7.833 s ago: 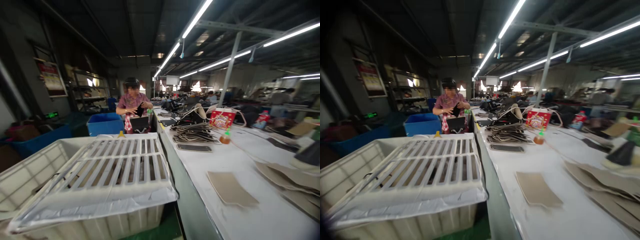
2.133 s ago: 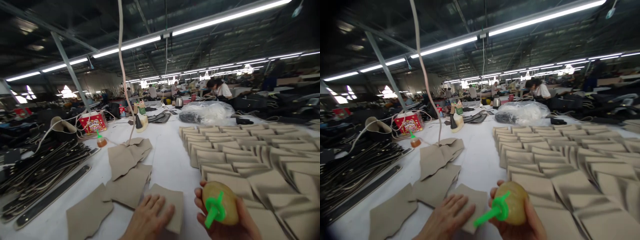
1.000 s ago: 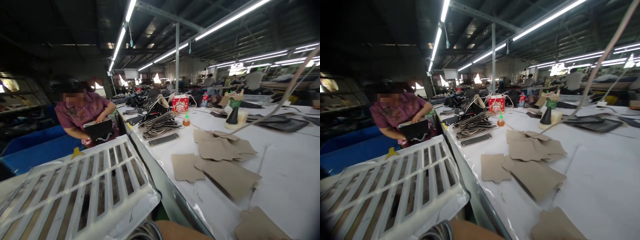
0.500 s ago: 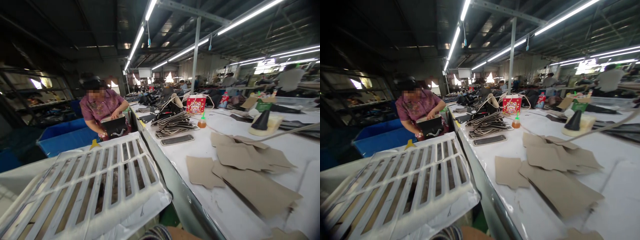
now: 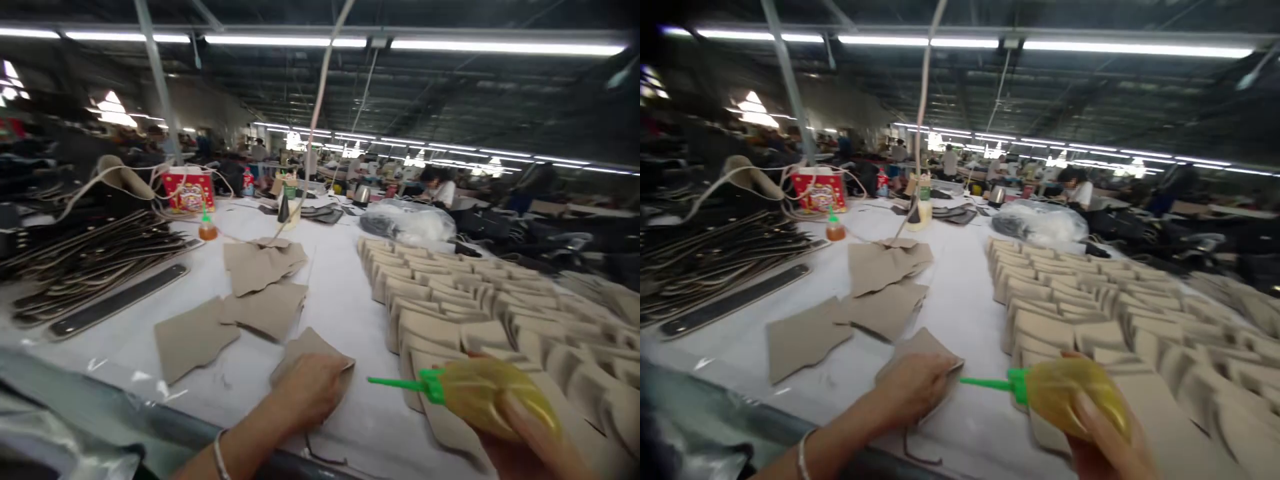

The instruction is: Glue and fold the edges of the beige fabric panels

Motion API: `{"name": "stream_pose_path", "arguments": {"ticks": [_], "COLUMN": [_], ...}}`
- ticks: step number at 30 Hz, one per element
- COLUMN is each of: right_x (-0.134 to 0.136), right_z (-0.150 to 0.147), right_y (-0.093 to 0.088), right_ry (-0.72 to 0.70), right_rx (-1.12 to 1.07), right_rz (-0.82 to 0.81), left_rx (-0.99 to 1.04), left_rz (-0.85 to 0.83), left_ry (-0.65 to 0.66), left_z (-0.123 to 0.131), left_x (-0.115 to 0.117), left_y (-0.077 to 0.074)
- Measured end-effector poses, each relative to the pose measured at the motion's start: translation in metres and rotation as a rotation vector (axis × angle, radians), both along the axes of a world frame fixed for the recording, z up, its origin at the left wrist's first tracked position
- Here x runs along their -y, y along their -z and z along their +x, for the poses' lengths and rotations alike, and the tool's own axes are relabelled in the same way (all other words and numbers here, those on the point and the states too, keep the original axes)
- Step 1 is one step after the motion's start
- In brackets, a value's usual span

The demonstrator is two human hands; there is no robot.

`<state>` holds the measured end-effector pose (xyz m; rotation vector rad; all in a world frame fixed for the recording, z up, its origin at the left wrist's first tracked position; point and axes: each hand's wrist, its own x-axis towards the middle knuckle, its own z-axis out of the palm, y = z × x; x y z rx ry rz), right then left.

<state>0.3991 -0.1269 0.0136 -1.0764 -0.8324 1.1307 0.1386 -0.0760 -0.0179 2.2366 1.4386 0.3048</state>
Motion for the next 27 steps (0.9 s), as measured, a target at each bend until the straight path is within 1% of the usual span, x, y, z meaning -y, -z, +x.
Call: {"name": "stream_pose_path", "arguments": {"ticks": [1, 3, 7, 9, 12, 15, 17, 23, 27], "right_x": [0.001, -0.001, -0.005, -0.008, -0.016, -0.023, -0.027, -0.031, -0.031], "right_z": [-0.003, -0.016, -0.036, -0.036, -0.03, -0.025, -0.026, -0.031, -0.029], "right_y": [-0.002, -0.005, -0.005, 0.0, 0.012, 0.022, 0.024, 0.019, 0.019], "right_ry": [0.026, 0.077, 0.095, 0.085, 0.029, -0.01, -0.028, -0.12, -0.105], "right_rx": [0.066, 0.227, 0.527, 0.658, 0.824, 0.902, 0.923, 0.994, 0.997], "right_rz": [-0.004, 0.055, 0.169, 0.208, 0.299, 0.381, 0.409, 0.484, 0.489], "left_rx": [-0.009, -0.045, -0.094, -0.076, -0.038, -0.026, -0.03, -0.055, -0.084], "left_rz": [-0.017, -0.047, -0.072, -0.054, -0.034, -0.043, -0.04, -0.016, 0.021], "left_ry": [0.0, 0.003, 0.007, 0.015, 0.02, 0.016, 0.014, 0.007, 0.02], "left_z": [-0.001, -0.002, 0.002, 0.003, 0.003, 0.002, 0.002, 0.004, 0.005], "left_x": [-0.002, -0.004, -0.003, -0.003, -0.002, -0.001, -0.001, -0.001, -0.002], "left_y": [0.001, 0.0, -0.004, -0.004, -0.003, -0.003, -0.003, 0.001, 0.004]}}
